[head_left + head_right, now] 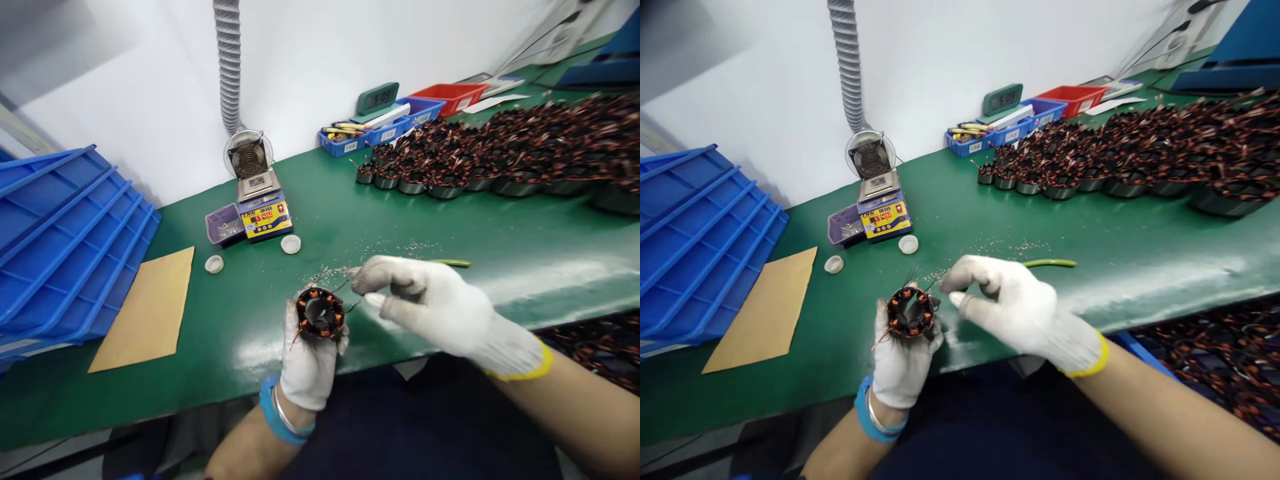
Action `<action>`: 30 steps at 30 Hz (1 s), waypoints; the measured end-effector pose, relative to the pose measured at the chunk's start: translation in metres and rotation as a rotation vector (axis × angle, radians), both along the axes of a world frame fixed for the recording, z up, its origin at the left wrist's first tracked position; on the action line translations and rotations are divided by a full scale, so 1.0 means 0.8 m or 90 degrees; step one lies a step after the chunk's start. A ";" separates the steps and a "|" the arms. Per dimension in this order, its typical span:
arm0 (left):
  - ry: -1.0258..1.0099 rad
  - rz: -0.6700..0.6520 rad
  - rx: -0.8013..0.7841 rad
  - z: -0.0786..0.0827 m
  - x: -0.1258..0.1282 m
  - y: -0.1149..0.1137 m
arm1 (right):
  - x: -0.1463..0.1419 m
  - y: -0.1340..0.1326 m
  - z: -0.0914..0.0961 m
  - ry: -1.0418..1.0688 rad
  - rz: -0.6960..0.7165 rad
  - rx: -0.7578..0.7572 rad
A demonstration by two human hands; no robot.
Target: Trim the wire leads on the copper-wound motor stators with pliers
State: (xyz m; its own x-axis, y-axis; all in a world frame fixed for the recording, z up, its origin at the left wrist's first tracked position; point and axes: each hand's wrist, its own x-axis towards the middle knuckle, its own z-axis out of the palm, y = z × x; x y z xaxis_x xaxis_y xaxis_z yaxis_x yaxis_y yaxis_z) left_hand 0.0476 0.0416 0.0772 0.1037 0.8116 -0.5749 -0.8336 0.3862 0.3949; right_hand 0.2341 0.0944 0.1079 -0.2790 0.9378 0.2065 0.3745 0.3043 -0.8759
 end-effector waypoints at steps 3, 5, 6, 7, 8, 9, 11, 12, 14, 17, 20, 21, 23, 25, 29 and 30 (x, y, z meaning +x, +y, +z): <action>-0.025 -0.037 -0.024 -0.001 -0.004 -0.002 | 0.004 0.019 0.001 0.025 0.005 -0.078; -0.054 -0.066 -0.049 -0.001 -0.007 -0.004 | 0.003 0.030 0.001 0.058 0.061 -0.104; -0.066 -0.083 -0.062 -0.001 -0.008 -0.006 | 0.001 0.033 0.001 0.080 0.096 -0.106; -0.075 -0.103 -0.071 -0.001 -0.009 -0.007 | -0.001 0.036 0.001 0.099 0.128 -0.102; -0.080 -0.123 -0.079 -0.002 -0.010 -0.008 | -0.004 0.037 0.001 0.114 0.157 -0.096; -0.082 -0.140 -0.082 -0.003 -0.011 -0.009 | -0.006 0.037 0.001 0.123 0.180 -0.088; -0.081 -0.164 -0.076 -0.008 -0.014 -0.012 | -0.009 0.036 0.001 0.126 0.216 -0.069; -0.081 -0.172 -0.071 -0.010 -0.015 -0.013 | -0.010 0.035 0.001 0.126 0.229 -0.059; -0.082 -0.182 -0.064 -0.015 -0.018 -0.014 | -0.010 0.033 0.002 0.125 0.244 -0.035; -0.076 -0.186 -0.050 -0.020 -0.020 -0.014 | -0.010 0.028 0.003 0.112 0.235 -0.005; -0.055 -0.190 -0.022 -0.019 -0.016 -0.015 | -0.010 0.025 0.008 0.065 0.205 0.014; -0.043 -0.194 0.000 -0.018 -0.015 -0.016 | -0.010 0.025 0.011 0.040 0.198 0.027; -0.011 -0.189 0.056 -0.014 -0.012 -0.019 | -0.011 0.025 0.020 -0.028 0.192 0.069; 0.016 -0.127 0.102 -0.012 -0.011 -0.019 | -0.014 0.024 0.035 -0.107 0.191 0.153; 0.008 0.045 0.086 -0.021 -0.011 -0.008 | -0.027 0.012 0.073 -0.223 0.240 0.361; -0.003 0.033 0.069 -0.025 -0.010 -0.004 | -0.030 0.008 0.081 -0.236 0.254 0.395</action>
State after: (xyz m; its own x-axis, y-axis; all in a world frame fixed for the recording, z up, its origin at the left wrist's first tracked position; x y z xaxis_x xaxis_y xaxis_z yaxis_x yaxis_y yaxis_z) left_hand 0.0395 0.0384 0.0573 0.0621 0.8735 -0.4829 -0.8530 0.2977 0.4287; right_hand 0.2104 0.1011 0.1727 -0.7183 0.4996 0.4842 0.3676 0.8634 -0.3455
